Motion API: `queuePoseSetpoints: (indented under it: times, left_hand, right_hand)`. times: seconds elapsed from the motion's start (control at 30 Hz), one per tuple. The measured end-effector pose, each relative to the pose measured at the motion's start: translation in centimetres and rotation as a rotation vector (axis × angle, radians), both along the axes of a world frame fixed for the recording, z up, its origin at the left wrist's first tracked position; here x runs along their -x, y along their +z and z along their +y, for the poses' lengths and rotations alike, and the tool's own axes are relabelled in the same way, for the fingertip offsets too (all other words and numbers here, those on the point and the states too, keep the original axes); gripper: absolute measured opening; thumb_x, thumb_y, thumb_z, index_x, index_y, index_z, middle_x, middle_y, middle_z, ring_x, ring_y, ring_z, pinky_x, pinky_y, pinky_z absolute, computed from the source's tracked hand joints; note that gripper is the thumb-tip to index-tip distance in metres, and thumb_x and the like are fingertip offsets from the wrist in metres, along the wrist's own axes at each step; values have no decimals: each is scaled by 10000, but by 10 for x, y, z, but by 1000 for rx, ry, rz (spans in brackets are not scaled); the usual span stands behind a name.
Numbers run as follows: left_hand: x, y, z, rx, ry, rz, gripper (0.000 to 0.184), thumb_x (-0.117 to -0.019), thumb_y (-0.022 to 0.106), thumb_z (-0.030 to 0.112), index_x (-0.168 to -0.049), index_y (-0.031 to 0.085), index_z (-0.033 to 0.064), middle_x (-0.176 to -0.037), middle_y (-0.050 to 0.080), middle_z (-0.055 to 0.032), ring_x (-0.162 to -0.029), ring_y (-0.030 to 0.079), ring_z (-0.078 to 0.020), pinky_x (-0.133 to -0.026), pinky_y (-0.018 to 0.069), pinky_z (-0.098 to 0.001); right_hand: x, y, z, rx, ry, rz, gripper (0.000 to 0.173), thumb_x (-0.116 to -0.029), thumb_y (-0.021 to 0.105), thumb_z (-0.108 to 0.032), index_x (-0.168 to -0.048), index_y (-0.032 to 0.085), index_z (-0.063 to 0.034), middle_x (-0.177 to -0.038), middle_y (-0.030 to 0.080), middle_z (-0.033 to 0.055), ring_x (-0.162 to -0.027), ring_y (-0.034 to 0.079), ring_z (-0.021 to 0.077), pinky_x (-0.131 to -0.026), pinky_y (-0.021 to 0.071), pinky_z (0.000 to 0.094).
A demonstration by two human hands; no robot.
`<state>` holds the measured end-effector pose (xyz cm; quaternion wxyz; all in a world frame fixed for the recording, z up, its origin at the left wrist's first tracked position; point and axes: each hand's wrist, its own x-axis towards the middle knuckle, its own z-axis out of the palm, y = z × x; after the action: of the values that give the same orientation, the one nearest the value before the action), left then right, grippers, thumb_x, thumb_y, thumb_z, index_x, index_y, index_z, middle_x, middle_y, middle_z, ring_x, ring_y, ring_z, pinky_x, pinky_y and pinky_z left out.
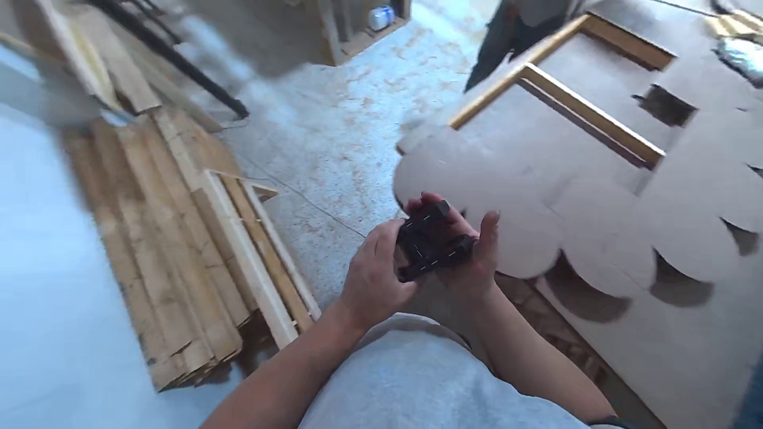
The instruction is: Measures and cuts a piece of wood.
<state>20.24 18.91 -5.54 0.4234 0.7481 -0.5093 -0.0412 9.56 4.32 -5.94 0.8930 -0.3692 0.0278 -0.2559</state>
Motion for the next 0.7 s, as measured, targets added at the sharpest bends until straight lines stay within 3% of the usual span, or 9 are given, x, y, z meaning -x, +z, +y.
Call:
queuePoseSetpoints:
  times: [0.1,0.2,0.3,0.37,0.5,0.6,0.7]
  left_hand:
    - [-76,4,23,-42,144,-29,886,-714,886,477,-1393,534,30,-1276,634,-123,-1156,648,-211,-971,581,-411]
    - [-142,9,29,-77,248,-59,900,-693,883,501,-1366,542,11,-1222,637,-145,-1095,663,-234,-913,597,-417]
    - [-207,5,20,-68,327,-71,877,-684,881,490,-1335,557,-2,-1186,643,-154,-1065,667,-245,-892,598,-421]
    - [-249,-3,9,-71,366,-70,893,-690,876,504,-1344,550,-10,-1214,639,-168,-1079,669,-256,-890,600,-430]
    - [-346,-34,-24,-70,458,-19,925,-690,892,516,-1358,561,-31,-1276,660,-190,-1138,683,-257,-943,604,-437]
    - [-435,-38,-53,-215,497,207,914,-705,900,508,-1369,562,-21,-1277,662,-179,-1143,678,-257,-968,586,-454]
    - [-517,-24,-80,-359,518,549,897,-742,892,460,-1384,541,-59,-1264,668,-216,-1149,677,-308,-1018,548,-504]
  right_hand:
    - [-105,1,6,24,110,-98,877,-942,411,-755,-1458,510,-53,-1450,556,188,-1366,518,324,-1148,429,486]
    - [-193,4,10,-13,118,-35,661,-989,416,-628,-1286,611,-71,-1178,659,139,-1096,654,257,-962,549,453]
    - [-272,3,2,-19,128,7,556,-1015,405,-506,-1221,646,-50,-1084,674,137,-986,677,231,-872,579,415]
    - [-322,-2,-10,-10,153,20,548,-1016,400,-495,-1214,651,-50,-1062,683,134,-958,683,226,-849,586,410]
    - [-434,-28,-45,70,212,86,528,-1004,435,-565,-1230,670,-150,-1100,688,92,-941,678,198,-799,588,402]
    - [-536,-71,-80,15,271,126,544,-992,491,-524,-1188,689,-57,-1082,708,146,-946,685,229,-835,584,419]
    - [-617,-75,-116,132,423,368,499,-1022,473,-439,-1254,646,-33,-1111,711,148,-996,687,233,-880,583,437]
